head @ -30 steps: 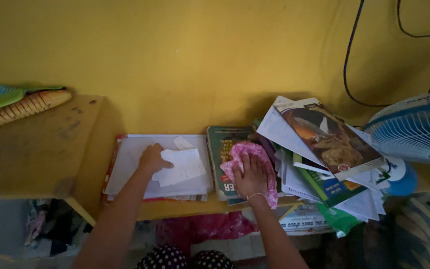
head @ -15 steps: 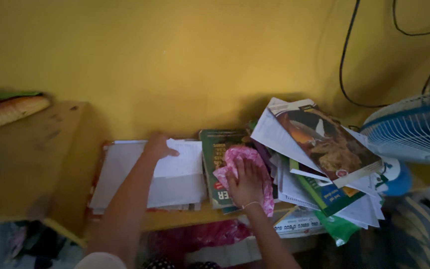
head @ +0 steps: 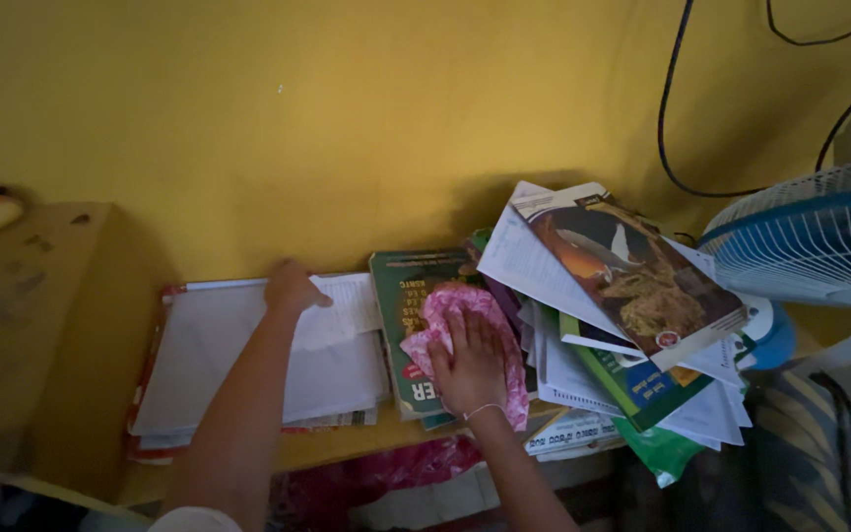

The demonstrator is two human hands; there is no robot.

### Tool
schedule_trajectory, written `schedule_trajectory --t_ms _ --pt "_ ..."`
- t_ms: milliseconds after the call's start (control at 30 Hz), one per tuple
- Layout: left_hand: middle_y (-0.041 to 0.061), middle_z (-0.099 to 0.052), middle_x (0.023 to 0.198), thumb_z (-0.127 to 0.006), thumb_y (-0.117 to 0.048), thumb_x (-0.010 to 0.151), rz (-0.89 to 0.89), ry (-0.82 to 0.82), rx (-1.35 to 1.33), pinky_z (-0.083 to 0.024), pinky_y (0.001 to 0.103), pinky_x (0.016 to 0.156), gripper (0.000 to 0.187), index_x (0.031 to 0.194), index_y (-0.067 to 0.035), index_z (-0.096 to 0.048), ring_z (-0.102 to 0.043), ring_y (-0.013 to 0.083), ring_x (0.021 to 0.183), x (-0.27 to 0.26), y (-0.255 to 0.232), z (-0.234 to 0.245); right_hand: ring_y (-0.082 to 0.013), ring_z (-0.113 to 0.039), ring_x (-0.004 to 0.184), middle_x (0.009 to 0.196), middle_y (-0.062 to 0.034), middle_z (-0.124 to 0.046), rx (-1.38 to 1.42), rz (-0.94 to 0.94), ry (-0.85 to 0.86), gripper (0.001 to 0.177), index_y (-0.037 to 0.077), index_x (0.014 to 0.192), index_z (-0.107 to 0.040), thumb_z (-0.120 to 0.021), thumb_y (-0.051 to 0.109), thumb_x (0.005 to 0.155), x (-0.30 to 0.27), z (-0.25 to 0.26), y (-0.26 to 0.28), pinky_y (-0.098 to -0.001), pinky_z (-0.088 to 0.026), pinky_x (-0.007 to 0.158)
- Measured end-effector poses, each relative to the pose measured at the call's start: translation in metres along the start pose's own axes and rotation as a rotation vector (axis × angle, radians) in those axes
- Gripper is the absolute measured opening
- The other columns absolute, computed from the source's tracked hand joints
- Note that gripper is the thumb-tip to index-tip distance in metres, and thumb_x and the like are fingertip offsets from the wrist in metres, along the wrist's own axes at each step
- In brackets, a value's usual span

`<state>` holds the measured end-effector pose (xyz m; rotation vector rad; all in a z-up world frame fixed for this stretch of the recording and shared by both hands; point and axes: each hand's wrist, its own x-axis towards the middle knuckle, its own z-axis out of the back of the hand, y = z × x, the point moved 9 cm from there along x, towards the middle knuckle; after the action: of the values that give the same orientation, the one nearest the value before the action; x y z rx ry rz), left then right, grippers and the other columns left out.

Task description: The person cleans a cluttered desk by using a pink cloth to wipe down books and papers, moving them aside and returning them to their positions.

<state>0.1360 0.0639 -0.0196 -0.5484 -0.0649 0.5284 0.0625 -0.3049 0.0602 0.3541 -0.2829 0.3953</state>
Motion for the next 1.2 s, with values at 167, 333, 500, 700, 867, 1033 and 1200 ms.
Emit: schedule_trajectory --t_ms 167,333,500,700,867,1033,1200 --pt "0.020 -0.067 0.129 -0.099 -0.035 0.056 -0.038 0.007 -0.090 -0.054 0.044 0.097 0.074 0.120 -0.005 -0.074 -0.064 0.0355 0.119 0.021 0.019 -0.022 -0.0405 -0.032 0.148 0.158 -0.0196 -0.039 0.019 -0.018 0.000 0.066 0.020 0.153 -0.042 -0.048 0.053 0.096 -0.003 0.002 0.000 -0.0558 -0.019 0.121" --pt "0.020 -0.068 0.129 -0.098 -0.025 0.059 -0.335 0.117 -0.348 -0.052 0.040 0.098 0.078 0.125 0.002 -0.067 -0.065 0.0325 0.117 0.039 0.015 -0.036 -0.0421 -0.031 0.147 0.157 -0.0208 -0.039 0.016 0.000 0.000 0.067 0.019 0.154 -0.041 -0.047 0.052 0.096 -0.002 -0.003 -0.003 -0.0561 -0.018 0.120" --pt "0.019 -0.075 0.116 -0.079 -0.011 0.073 -0.144 0.264 -0.852 -0.058 0.044 0.082 0.054 0.125 0.002 -0.068 -0.074 0.0324 0.097 -0.009 0.045 -0.002 -0.0454 -0.042 0.139 0.153 -0.0221 -0.045 -0.017 0.059 -0.097 0.063 0.020 0.152 -0.044 -0.050 0.046 0.096 0.000 -0.003 -0.004 -0.0563 -0.028 0.116" --pt "0.021 -0.070 0.115 -0.067 -0.015 0.095 -0.021 0.335 -1.469 -0.056 0.043 0.087 0.037 0.123 0.009 -0.065 -0.070 0.0321 0.102 -0.059 0.080 0.019 -0.0461 -0.067 0.102 0.124 -0.0251 -0.068 0.234 -0.020 0.012 0.054 0.021 0.147 -0.054 -0.053 0.028 0.094 -0.004 -0.017 -0.016 -0.0570 -0.050 0.092" --pt "0.019 -0.072 0.119 -0.063 -0.021 0.094 -0.239 0.389 -1.842 -0.052 0.042 0.103 0.042 0.123 0.008 -0.063 -0.067 0.0296 0.115 -0.152 0.010 -0.010 -0.0409 -0.072 0.097 0.106 -0.0238 -0.073 0.414 -0.036 -0.120 0.034 0.013 0.124 -0.071 -0.064 0.025 0.093 -0.003 -0.013 -0.035 -0.0487 -0.056 0.088" --pt "0.022 -0.072 0.112 -0.068 -0.006 0.083 0.041 0.342 -1.843 -0.060 0.048 0.090 0.042 0.121 0.009 -0.060 -0.072 0.0352 0.101 -0.158 -0.034 -0.102 -0.0355 -0.074 0.098 0.108 -0.0230 -0.074 0.658 -0.136 -0.312 0.028 0.007 0.127 -0.068 -0.059 0.012 0.101 -0.019 0.033 -0.038 -0.0411 -0.056 0.087" --pt "0.025 -0.071 0.095 -0.068 0.000 0.084 0.138 0.152 -1.537 -0.057 0.047 0.065 0.027 0.109 0.011 -0.069 -0.069 0.0351 0.074 -0.153 -0.033 -0.159 -0.0338 -0.066 0.122 0.138 -0.0169 -0.067 0.897 0.233 -0.398 0.050 0.012 0.138 -0.065 -0.052 0.003 0.091 -0.031 0.058 0.042 -0.0350 -0.053 0.100"
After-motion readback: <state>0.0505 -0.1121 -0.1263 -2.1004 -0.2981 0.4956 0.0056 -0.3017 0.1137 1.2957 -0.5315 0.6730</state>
